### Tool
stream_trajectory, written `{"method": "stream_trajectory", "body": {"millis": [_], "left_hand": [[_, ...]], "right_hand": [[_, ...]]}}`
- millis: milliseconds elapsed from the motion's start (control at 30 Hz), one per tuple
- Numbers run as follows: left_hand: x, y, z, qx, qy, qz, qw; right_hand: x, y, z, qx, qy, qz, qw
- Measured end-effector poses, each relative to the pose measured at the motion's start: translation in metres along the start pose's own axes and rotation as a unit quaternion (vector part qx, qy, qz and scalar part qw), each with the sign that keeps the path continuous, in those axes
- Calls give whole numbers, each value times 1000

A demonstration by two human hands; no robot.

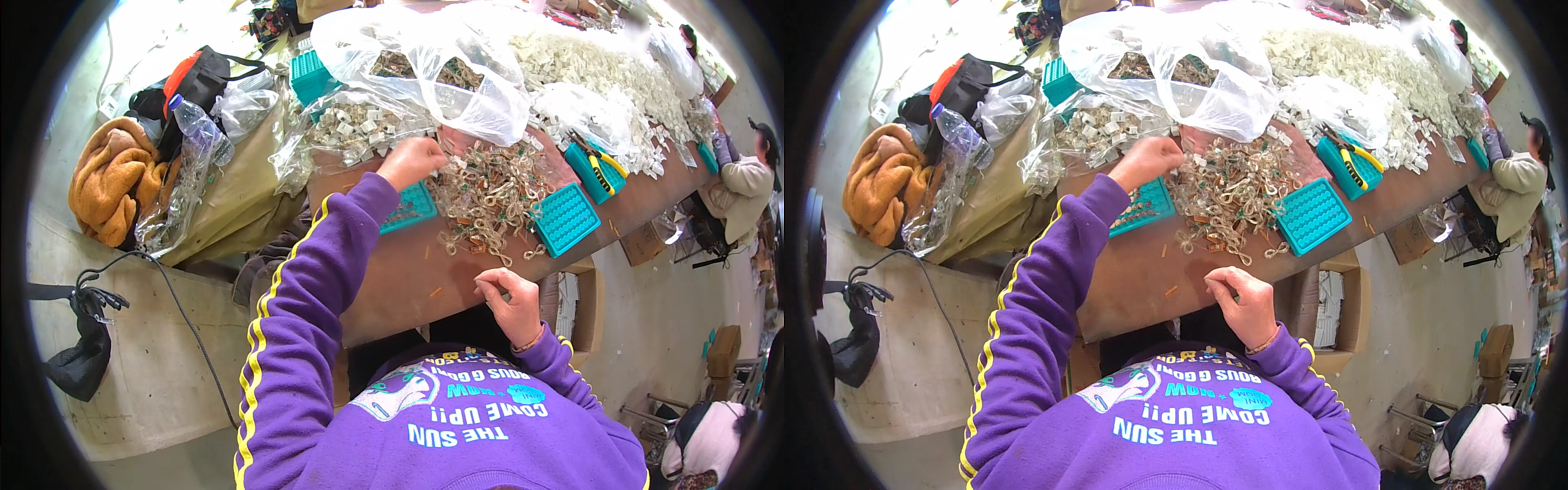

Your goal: The person repeatedly picks small white plastic electrical connectors and thin wires from a pile on the table, inserts the wires into the connectors, and places the assembled units into a teal tray. The person works one unit at a time, handling each connector and wire by hand.

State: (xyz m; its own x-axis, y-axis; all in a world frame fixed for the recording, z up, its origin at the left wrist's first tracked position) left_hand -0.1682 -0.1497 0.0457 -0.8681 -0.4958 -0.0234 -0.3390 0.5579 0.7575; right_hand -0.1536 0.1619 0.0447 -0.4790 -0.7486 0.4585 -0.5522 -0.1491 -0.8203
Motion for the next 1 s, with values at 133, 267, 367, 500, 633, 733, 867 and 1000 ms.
{"method": "stream_trajectory", "body": {"millis": [133, 267, 367, 500, 633, 733, 867, 1000], "left_hand": [[5, -15, -11, 197, 196, 110, 954], [15, -16, -1, 354, 108, 133, 919], [26, -7, 2, 436, 104, 124, 885], [18, 1, -2, 305, 113, 137, 936], [-3, 8, -16, 169, 165, 153, 960], [-24, 11, -25, -24, 124, 22, 992], [-82, 15, -23, -351, 82, 36, 932], [-147, 7, -4, -543, 79, -46, 835]], "right_hand": [[-2, 0, 8, 25, -21, 5, 999], [-3, -1, 7, 9, -37, -24, 999], [-2, 0, 2, 1, -35, -26, 999], [2, -2, 0, -4, -34, -21, 999], [28, -7, -3, -70, -51, -79, 993], [77, -2, -6, -166, -20, -184, 969], [157, 26, 5, -346, -40, -227, 909], [199, 58, 34, -462, -173, -258, 830]]}}
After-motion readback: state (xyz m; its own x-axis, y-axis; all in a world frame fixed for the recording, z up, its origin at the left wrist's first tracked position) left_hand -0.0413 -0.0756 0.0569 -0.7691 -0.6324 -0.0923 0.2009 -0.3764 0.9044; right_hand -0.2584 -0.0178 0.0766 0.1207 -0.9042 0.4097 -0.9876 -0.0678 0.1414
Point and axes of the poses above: each hand's wrist, its own x-axis towards the middle knuckle, its own z-axis out of the palm, y = z × x, the point moved 2 cm from there along x, towards the middle knuckle, and after that the axes turned 8 degrees about -z, right-handed, at the moved point
